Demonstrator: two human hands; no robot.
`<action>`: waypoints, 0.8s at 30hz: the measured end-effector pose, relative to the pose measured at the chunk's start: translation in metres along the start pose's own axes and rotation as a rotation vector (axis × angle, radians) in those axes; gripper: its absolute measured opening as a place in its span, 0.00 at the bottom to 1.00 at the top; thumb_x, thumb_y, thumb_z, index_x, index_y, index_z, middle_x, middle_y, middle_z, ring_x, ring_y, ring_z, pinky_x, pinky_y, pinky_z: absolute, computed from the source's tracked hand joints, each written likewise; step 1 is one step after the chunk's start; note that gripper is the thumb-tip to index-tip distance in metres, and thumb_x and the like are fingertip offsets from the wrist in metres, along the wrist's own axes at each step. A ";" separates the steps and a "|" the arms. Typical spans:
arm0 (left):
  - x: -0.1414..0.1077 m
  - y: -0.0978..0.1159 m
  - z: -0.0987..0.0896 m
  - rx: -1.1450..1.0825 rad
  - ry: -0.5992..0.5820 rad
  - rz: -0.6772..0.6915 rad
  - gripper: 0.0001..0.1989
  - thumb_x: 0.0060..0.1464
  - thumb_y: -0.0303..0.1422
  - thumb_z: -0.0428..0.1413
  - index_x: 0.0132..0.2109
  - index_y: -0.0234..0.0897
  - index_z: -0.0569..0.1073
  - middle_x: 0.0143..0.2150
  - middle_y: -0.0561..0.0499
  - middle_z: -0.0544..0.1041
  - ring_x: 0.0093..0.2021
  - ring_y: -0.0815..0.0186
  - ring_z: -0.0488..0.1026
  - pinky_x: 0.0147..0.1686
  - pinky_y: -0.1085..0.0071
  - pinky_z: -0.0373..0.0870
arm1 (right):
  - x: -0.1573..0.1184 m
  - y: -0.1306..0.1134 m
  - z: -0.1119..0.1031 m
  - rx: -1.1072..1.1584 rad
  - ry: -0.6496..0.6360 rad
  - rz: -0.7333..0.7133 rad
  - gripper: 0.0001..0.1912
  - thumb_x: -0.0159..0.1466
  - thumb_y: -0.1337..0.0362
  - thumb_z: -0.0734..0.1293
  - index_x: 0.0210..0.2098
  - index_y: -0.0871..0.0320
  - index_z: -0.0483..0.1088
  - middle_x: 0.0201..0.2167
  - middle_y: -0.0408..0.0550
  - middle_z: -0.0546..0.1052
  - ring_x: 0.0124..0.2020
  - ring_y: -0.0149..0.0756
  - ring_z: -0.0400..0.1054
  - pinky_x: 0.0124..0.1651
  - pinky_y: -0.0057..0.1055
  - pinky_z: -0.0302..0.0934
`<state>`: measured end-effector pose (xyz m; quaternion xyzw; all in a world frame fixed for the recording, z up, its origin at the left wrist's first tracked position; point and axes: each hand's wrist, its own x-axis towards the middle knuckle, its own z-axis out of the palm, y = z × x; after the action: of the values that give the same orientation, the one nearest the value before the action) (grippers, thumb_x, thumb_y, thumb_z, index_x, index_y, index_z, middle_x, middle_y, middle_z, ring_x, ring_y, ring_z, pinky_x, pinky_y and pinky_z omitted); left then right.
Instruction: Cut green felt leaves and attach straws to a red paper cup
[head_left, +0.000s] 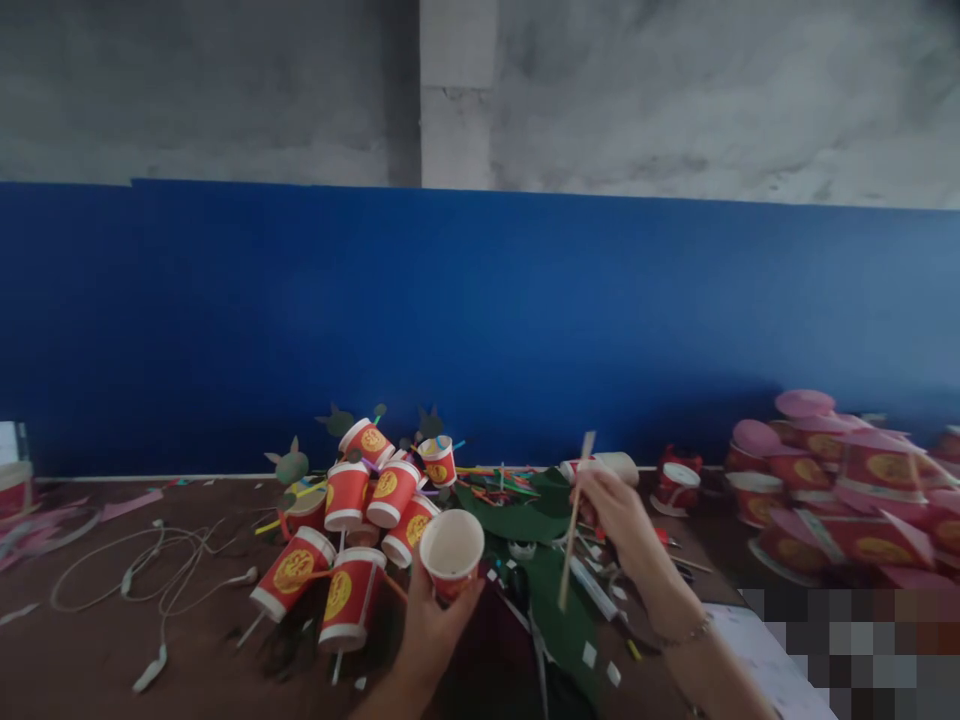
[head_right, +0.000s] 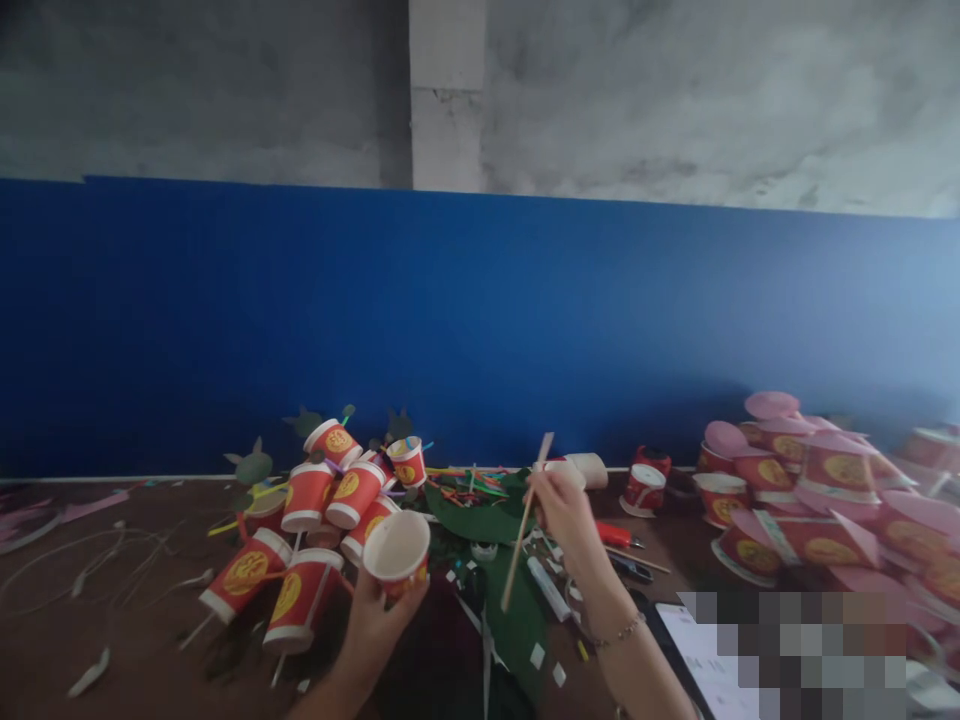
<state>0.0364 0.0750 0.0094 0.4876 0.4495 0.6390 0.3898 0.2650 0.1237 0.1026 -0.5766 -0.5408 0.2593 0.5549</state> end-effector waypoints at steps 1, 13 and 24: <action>0.004 -0.003 -0.002 -0.020 0.030 -0.028 0.36 0.38 0.39 0.62 0.55 0.35 0.59 0.49 0.41 0.70 0.50 0.55 0.67 0.50 0.61 0.63 | -0.001 0.005 0.006 -0.176 -0.129 0.007 0.13 0.58 0.57 0.58 0.24 0.59 0.66 0.14 0.38 0.65 0.14 0.27 0.57 0.18 0.23 0.49; 0.010 -0.007 -0.002 0.128 -0.158 0.004 0.32 0.43 0.34 0.59 0.55 0.34 0.57 0.49 0.41 0.71 0.50 0.56 0.68 0.52 0.58 0.61 | -0.025 0.009 0.036 -0.371 -0.404 -0.159 0.19 0.53 0.70 0.61 0.44 0.60 0.68 0.40 0.52 0.73 0.40 0.39 0.69 0.43 0.34 0.61; 0.013 0.011 -0.004 0.052 -0.233 0.023 0.26 0.47 0.28 0.52 0.54 0.35 0.55 0.51 0.41 0.68 0.51 0.59 0.66 0.50 0.60 0.64 | -0.048 -0.005 0.066 -0.139 -0.309 -0.137 0.29 0.50 0.61 0.67 0.52 0.56 0.60 0.44 0.50 0.72 0.43 0.41 0.68 0.44 0.36 0.62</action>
<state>0.0286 0.0833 0.0226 0.5736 0.4121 0.5706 0.4190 0.1909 0.1027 0.0761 -0.5289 -0.6740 0.2684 0.4404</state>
